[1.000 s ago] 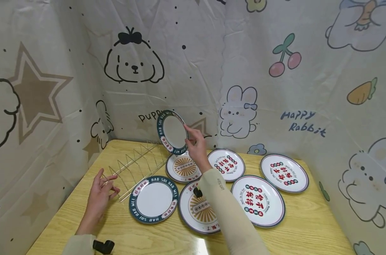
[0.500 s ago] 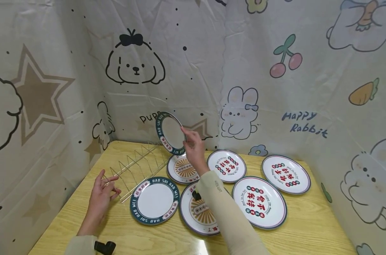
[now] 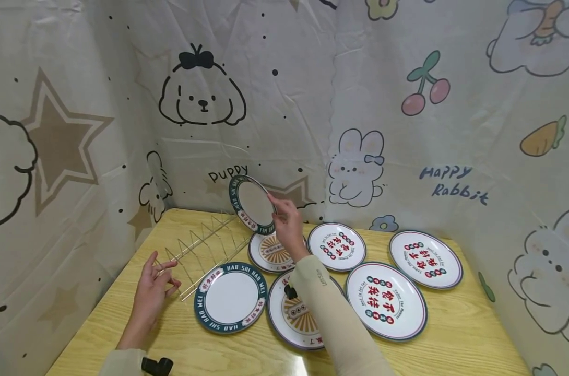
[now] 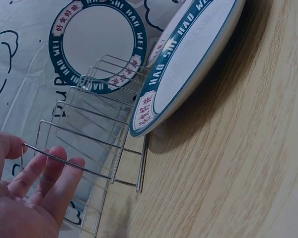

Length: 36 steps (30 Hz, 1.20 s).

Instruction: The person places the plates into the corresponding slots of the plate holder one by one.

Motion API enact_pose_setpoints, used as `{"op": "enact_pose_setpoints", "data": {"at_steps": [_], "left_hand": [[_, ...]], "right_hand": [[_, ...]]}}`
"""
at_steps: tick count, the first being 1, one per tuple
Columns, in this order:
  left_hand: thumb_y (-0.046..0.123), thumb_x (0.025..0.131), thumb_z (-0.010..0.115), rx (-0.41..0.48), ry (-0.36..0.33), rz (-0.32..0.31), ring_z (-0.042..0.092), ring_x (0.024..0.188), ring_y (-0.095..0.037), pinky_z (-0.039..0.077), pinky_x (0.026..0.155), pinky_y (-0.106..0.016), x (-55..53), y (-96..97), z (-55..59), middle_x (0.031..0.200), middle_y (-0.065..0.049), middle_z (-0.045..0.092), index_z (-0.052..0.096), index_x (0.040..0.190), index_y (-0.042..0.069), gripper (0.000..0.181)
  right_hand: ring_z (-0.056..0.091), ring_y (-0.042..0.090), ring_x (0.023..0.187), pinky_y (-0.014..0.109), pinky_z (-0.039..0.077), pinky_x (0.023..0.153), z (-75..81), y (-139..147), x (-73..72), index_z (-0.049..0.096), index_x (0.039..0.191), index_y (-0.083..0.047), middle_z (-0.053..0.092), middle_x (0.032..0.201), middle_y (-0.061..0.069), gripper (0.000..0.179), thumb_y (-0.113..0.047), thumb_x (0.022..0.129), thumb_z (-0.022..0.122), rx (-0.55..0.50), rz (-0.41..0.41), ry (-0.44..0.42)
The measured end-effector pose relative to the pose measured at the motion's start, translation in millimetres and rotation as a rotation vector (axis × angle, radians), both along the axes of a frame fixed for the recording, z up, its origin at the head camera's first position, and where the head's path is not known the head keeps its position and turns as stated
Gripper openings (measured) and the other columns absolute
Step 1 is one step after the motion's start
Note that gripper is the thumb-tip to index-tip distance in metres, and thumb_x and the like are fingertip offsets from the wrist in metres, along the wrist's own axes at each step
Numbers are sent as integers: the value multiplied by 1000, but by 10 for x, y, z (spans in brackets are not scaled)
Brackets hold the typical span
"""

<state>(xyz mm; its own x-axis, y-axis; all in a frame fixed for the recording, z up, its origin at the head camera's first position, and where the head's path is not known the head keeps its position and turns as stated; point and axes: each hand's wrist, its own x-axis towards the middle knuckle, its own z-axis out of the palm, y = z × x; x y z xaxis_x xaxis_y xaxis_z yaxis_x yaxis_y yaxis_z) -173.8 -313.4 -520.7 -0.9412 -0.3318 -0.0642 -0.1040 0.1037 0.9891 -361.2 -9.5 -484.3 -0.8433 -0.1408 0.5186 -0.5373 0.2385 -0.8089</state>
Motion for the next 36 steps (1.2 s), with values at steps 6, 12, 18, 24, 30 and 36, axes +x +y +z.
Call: {"op": "enact_pose_setpoints", "data": {"at_steps": [6, 12, 18, 24, 30, 36], "left_hand": [[15, 112, 38, -11, 7, -3, 64, 85, -7, 58, 81, -18, 3, 7, 1, 145, -9, 46, -6, 168, 27, 72], [15, 112, 38, -16, 12, -9, 64, 85, -7, 58, 81, -18, 2, -6, -24, 145, -9, 45, -7, 167, 27, 72], [16, 112, 37, -21, 7, -13, 65, 87, -8, 58, 82, -18, 2, -8, -28, 146, -9, 45, -7, 167, 28, 72], [15, 112, 38, -13, 3, -10, 65, 87, -9, 58, 82, -18, 8, -13, -34, 143, -6, 47, -6, 167, 27, 72], [16, 112, 38, -7, 2, -3, 65, 88, -9, 58, 83, -18, 4, -12, -33, 143, -5, 47, -6, 167, 29, 72], [16, 113, 38, -10, 20, -11, 65, 86, -7, 58, 82, -18, 7, -9, -22, 141, -5, 47, -6, 167, 27, 71]], "right_hand": [[65, 25, 109, 32, 58, 97, -50, 2, -14, 62, 144, -28, 64, 124, 10, 60, 7, 95, 66, -18, -4, -49], [65, 27, 110, 37, 58, 97, -56, 14, 0, 61, 145, -28, 64, 126, 11, 60, 6, 96, 66, -26, 5, -68], [63, 26, 112, 39, 57, 98, -69, 2, -14, 59, 147, -29, 63, 128, 8, 58, 1, 97, 66, -25, 26, -107], [65, 26, 114, 36, 58, 98, -85, -45, -37, 58, 147, -28, 62, 129, 7, 57, 0, 98, 66, -13, 44, -158], [63, 26, 117, 35, 59, 96, -36, -62, -55, 60, 146, -26, 61, 132, 7, 53, -2, 99, 66, -7, 51, -222], [63, 25, 119, 36, 58, 96, -4, -84, -85, 60, 145, -23, 61, 134, 7, 48, -6, 100, 66, 22, 48, -273]]}}
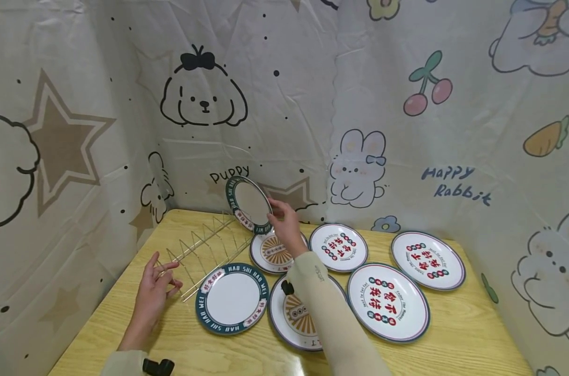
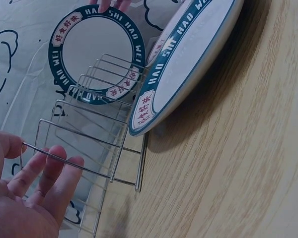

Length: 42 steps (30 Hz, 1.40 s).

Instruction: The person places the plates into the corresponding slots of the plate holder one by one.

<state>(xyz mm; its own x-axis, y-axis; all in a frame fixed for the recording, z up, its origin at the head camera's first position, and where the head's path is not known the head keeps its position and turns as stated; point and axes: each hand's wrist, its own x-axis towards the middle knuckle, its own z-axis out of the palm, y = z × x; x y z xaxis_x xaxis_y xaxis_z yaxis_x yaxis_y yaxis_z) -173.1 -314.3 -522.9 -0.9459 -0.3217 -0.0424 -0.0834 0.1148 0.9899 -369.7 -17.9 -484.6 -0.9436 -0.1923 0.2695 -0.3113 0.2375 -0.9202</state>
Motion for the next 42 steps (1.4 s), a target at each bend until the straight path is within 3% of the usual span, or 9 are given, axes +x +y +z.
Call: {"op": "enact_pose_setpoints", "data": {"at_steps": [5, 19, 25, 32, 42], "left_hand": [[16, 113, 38, 0, 1, 3, 65, 85, -7, 59, 81, -18, 4, 16, 5, 139, -3, 49, -6, 168, 26, 71], [16, 113, 36, 4, -15, -9, 64, 86, -8, 58, 82, -18, 1, 71, 1, 147, -10, 45, -7, 167, 27, 71], [17, 113, 36, 3, -35, -1, 64, 88, -8, 58, 83, -18, 4, 67, -18, 150, -10, 44, -7, 167, 31, 71], [17, 113, 37, -22, -9, -1, 64, 86, -8, 58, 81, -18, 10, 67, -5, 145, -9, 47, -6, 168, 26, 70], [18, 112, 38, -33, -6, 22, 65, 86, -8, 58, 81, -17, 5, 19, -10, 139, -2, 51, -4, 168, 26, 70]], "right_hand": [[62, 27, 120, 39, 57, 99, 21, -11, -9, 59, 145, -20, 61, 137, 8, 47, -6, 101, 65, 4, -5, -27], [58, 27, 130, 40, 51, 110, 2, -54, -32, 56, 147, -15, 60, 143, 8, 48, -3, 102, 61, 13, 25, -69], [58, 28, 131, 39, 50, 111, 41, -48, -17, 55, 148, -15, 60, 144, 10, 50, -1, 101, 61, -14, 45, -87], [59, 27, 130, 40, 53, 107, 83, -30, 1, 55, 148, -17, 61, 142, 9, 50, -3, 101, 63, 6, 43, -100], [61, 31, 128, 43, 51, 110, 191, 119, 9, 55, 147, -10, 62, 140, 16, 49, -2, 100, 63, -10, 77, -32]]}}
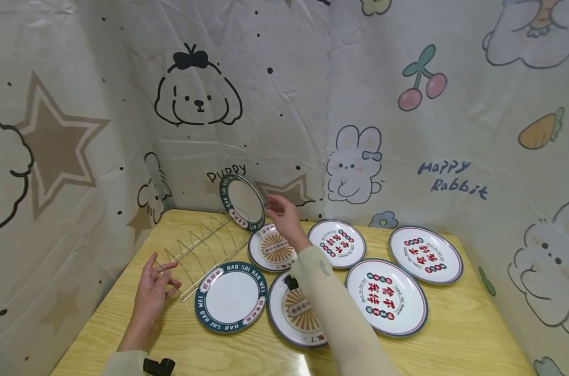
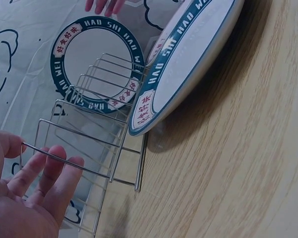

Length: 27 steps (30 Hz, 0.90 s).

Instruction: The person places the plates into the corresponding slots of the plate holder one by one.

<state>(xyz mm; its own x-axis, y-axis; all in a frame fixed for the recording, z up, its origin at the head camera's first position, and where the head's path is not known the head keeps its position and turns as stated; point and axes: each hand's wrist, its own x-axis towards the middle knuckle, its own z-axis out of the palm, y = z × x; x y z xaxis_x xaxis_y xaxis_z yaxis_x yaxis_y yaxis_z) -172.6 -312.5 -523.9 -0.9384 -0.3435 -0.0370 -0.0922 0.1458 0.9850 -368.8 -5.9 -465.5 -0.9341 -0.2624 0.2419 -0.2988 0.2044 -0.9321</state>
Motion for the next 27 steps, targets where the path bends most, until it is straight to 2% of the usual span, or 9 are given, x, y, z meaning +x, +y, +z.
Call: {"op": "enact_pose_setpoints", "data": {"at_steps": [6, 13, 20, 23, 27], "left_hand": [[19, 112, 40, 17, 10, 5, 65, 85, -8, 58, 80, -16, 3, 14, 3, 132, 7, 53, -2, 168, 26, 70], [21, 112, 39, -9, 2, 2, 65, 86, -7, 58, 80, -16, 2, 25, 7, 134, 7, 52, -3, 168, 26, 70], [22, 112, 38, -56, -3, 16, 65, 85, -4, 57, 79, -12, 27, 28, 8, 134, 7, 52, -3, 168, 25, 69], [23, 112, 39, -41, 2, 17, 65, 85, -3, 56, 79, -12, 31, 35, 12, 131, 10, 52, -2, 168, 25, 69], [23, 113, 39, -23, 13, 3, 65, 86, -2, 56, 79, -12, 20, 49, 16, 128, 13, 52, -2, 168, 25, 69]], "right_hand": [[59, 33, 128, 44, 51, 109, 100, 299, 81, 55, 147, -10, 60, 142, 16, 46, -4, 102, 62, -9, 14, 2], [57, 36, 132, 47, 51, 109, 177, 866, 265, 51, 150, -6, 57, 143, 20, 48, -5, 103, 61, -13, -27, -14], [57, 31, 133, 43, 53, 104, 134, 1578, 475, 51, 152, -15, 57, 145, 16, 49, -12, 104, 62, 31, -142, -69], [55, 33, 134, 44, 51, 107, 81, 1902, 561, 48, 154, -14, 56, 146, 16, 51, -12, 105, 60, 42, -195, -84], [54, 33, 135, 36, 50, 110, 1, 2328, 692, 44, 157, -12, 53, 148, 16, 52, -13, 107, 58, 65, -279, -126]]}}
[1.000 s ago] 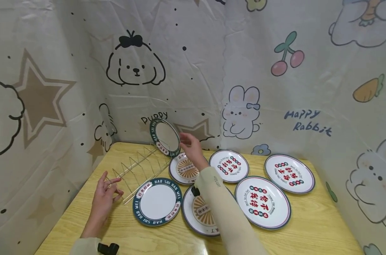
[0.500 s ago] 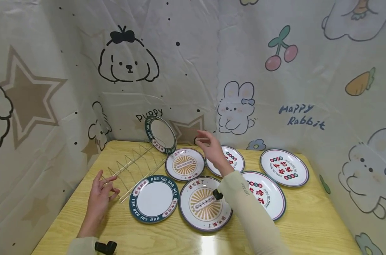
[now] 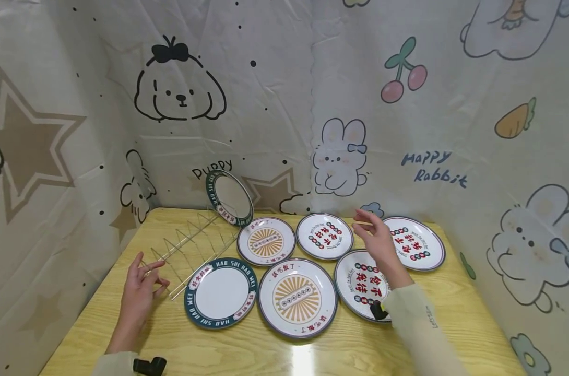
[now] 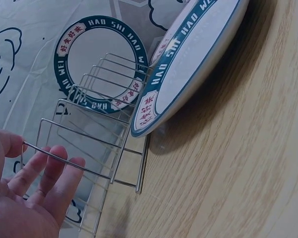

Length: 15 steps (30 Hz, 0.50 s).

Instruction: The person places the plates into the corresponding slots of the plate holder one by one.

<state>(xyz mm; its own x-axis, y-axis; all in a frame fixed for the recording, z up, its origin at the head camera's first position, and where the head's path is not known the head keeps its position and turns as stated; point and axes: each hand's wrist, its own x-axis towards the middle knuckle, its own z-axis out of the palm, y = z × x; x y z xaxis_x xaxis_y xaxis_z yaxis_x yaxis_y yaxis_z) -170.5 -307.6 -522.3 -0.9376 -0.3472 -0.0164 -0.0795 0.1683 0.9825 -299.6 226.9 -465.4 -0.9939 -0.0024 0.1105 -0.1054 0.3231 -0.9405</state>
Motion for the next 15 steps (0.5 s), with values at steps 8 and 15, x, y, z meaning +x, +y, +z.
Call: {"op": "enact_pose_setpoints", "data": {"at_steps": [8, 15], "left_hand": [[23, 113, 40, 15, 0, -6, 65, 87, -2, 57, 79, -12, 1, -1, -4, 127, 14, 52, -2, 168, 26, 69], [22, 112, 41, 16, 13, -17, 67, 88, -4, 58, 79, -14, 1, -12, -6, 129, 11, 52, -3, 168, 24, 71]], "right_hand": [[60, 1, 108, 8, 52, 89, -112, 674, 250, 41, 158, -7, 53, 145, 20, 53, -9, 107, 56, -17, -196, -18], [59, 0, 100, 10, 55, 84, -250, 1192, 405, 42, 158, -8, 56, 122, -6, 56, -8, 105, 59, -197, -395, -98]]}}
